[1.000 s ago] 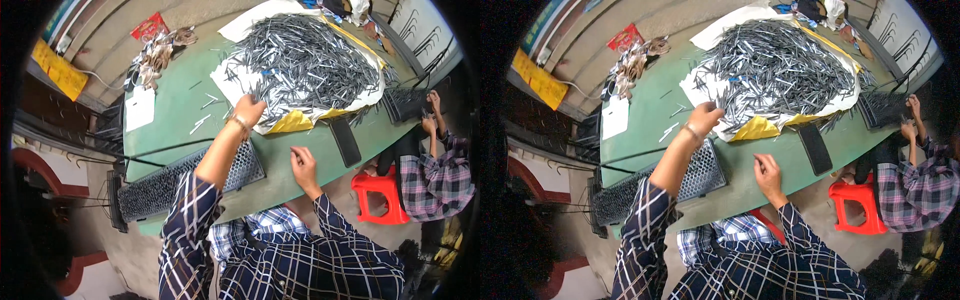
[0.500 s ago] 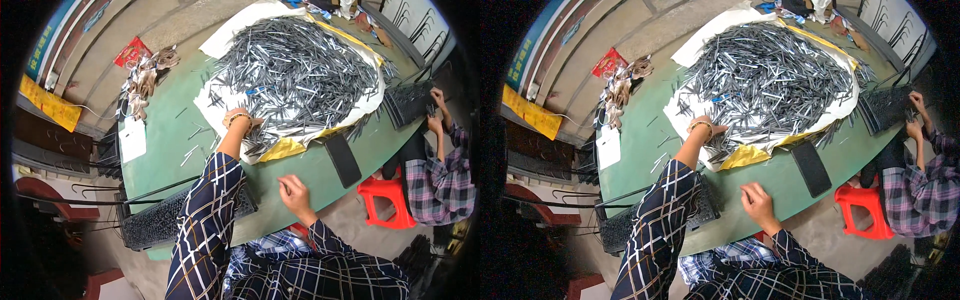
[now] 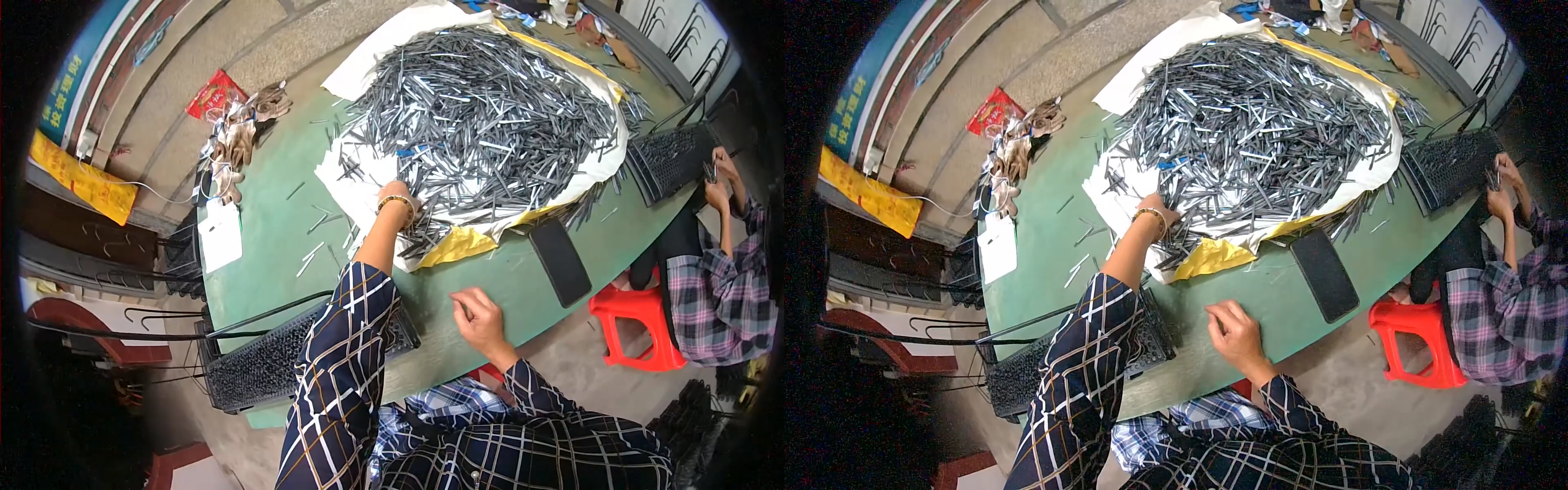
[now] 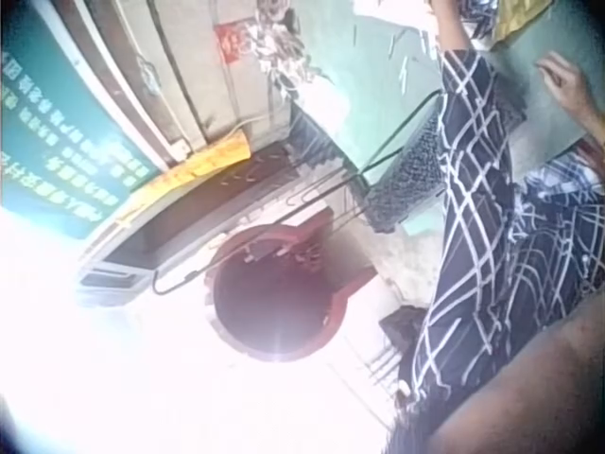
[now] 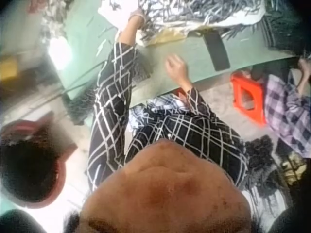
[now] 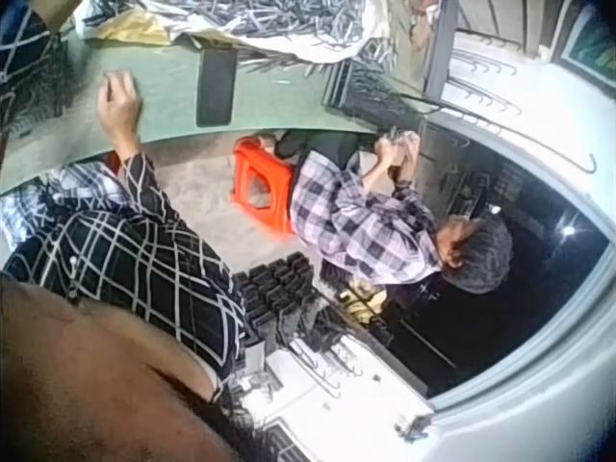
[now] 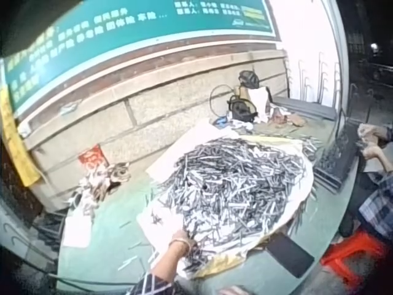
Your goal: Inserting small metal pins into a black honeycomb grid tray.
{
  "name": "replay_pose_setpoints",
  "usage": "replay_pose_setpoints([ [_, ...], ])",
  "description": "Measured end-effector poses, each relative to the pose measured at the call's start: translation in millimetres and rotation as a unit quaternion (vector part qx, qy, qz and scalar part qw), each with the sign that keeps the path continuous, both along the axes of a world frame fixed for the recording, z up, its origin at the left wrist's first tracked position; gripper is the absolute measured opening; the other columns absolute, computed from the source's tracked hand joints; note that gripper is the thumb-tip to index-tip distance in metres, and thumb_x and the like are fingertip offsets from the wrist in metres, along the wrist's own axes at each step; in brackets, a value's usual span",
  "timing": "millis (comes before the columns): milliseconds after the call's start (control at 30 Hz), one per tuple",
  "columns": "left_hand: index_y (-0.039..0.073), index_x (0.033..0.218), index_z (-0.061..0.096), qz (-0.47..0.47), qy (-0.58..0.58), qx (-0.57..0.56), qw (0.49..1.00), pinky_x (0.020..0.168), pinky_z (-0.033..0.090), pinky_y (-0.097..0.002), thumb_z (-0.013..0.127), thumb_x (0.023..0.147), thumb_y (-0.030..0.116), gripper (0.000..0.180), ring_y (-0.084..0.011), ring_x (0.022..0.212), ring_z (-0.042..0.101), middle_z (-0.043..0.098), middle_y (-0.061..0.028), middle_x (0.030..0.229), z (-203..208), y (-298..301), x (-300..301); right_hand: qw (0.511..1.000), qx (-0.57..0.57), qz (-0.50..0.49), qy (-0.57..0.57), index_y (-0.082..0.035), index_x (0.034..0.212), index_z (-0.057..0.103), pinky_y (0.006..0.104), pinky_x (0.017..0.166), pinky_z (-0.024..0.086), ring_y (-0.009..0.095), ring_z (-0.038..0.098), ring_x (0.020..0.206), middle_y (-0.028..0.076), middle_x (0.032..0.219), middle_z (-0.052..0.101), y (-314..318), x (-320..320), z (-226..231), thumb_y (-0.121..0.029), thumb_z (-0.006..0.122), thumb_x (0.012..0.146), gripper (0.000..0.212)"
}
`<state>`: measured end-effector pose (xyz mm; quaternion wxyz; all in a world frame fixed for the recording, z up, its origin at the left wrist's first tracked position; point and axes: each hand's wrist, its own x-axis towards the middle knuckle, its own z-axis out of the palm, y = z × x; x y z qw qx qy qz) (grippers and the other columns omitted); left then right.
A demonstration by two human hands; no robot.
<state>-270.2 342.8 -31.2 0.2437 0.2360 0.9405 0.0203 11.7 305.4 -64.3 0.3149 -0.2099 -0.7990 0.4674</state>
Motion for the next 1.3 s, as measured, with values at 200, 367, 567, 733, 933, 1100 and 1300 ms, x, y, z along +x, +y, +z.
replay_pose_setpoints([
  [200,-0.003,0.106,0.061,0.037,-0.011,0.068,0.997,0.089,0.049,-0.0365,0.068,0.074,0.028,0.045,-0.0333,0.104,0.06,0.06,-0.0201,0.114,-9.5,-34.6,-19.4,0.999,-0.015,0.028,0.008,-0.003,0.09,0.065,0.0263,0.045,0.037,0.012,0.043,0.045,0.007,0.084,0.061,-12.2,-4.8,11.8,0.001,0.062,0.077,0.014],
  [367,-0.005,0.106,0.059,0.081,-0.07,0.115,0.988,0.086,0.05,-0.0388,0.066,0.076,0.026,0.044,-0.0363,0.1,0.061,0.06,-0.0245,0.111,-2.2,-36.1,-20.4,0.999,-0.018,0.026,0.006,-0.003,0.09,0.065,0.0263,0.045,0.037,0.012,0.043,0.045,0.007,0.086,0.061,-10.4,-3.5,11.0,0.002,0.062,0.077,0.014],
  [567,-0.008,0.105,0.058,0.097,-0.016,0.161,0.982,0.083,0.05,-0.0391,0.065,0.076,0.025,0.044,-0.0377,0.097,0.061,0.06,-0.029,0.105,-14.6,-38.7,-15.2,0.999,-0.017,0.027,0.008,-0.003,0.09,0.065,0.0264,0.044,0.037,0.012,0.043,0.045,0.007,0.085,0.06,-12.1,-3.0,10.2,0.002,0.062,0.077,0.014],
  [733,-0.01,0.099,0.06,0.146,-0.108,0.263,0.948,0.07,0.049,-0.0397,0.06,0.079,0.024,0.039,-0.0313,0.079,0.064,0.064,-0.0205,0.084,-10.7,-51.7,-29.5,1.0,-0.014,0.023,0.003,-0.002,0.09,0.065,0.0268,0.044,0.037,0.012,0.042,0.044,0.007,0.084,0.06,-11.1,-3.4,9.1,0.003,0.061,0.077,0.014],
  [933,-0.007,0.079,0.057,0.255,-0.305,0.507,0.765,0.055,0.048,-0.0362,0.053,0.082,0.012,0.02,-0.0232,0.055,0.057,0.059,-0.014,0.069,-3.9,-78.5,-58.8,0.999,-0.014,0.034,0.005,-0.002,0.09,0.064,0.0285,0.046,0.039,0.015,0.046,0.047,0.008,0.082,0.059,-14.7,-5.8,17.0,0.002,0.061,0.077,0.014],
  [1100,-0.006,0.082,0.053,0.303,-0.4,0.611,0.612,0.056,0.051,-0.0376,0.052,0.083,0.005,0.011,-0.0246,0.061,0.057,0.056,-0.012,0.071,40.1,-74.2,-31.4,0.999,-0.012,0.029,-0.012,-0.002,0.091,0.064,0.0298,0.047,0.041,0.018,0.049,0.05,0.01,0.082,0.059,-11.0,-1.0,14.4,0.003,0.06,0.077,0.015],
  [1300,-0.006,0.083,0.053,0.237,-0.389,0.702,0.547,0.065,0.053,-0.0351,0.052,0.083,0.0,0.006,-0.0239,0.068,0.057,0.056,-0.0121,0.077,66.0,-77.5,4.8,0.997,-0.067,0.018,0.013,-0.003,0.1,0.065,0.0269,0.051,0.044,0.012,0.052,0.055,0.007,0.083,0.061,-13.6,-3.6,20.8,-0.007,0.06,0.084,0.017],
])
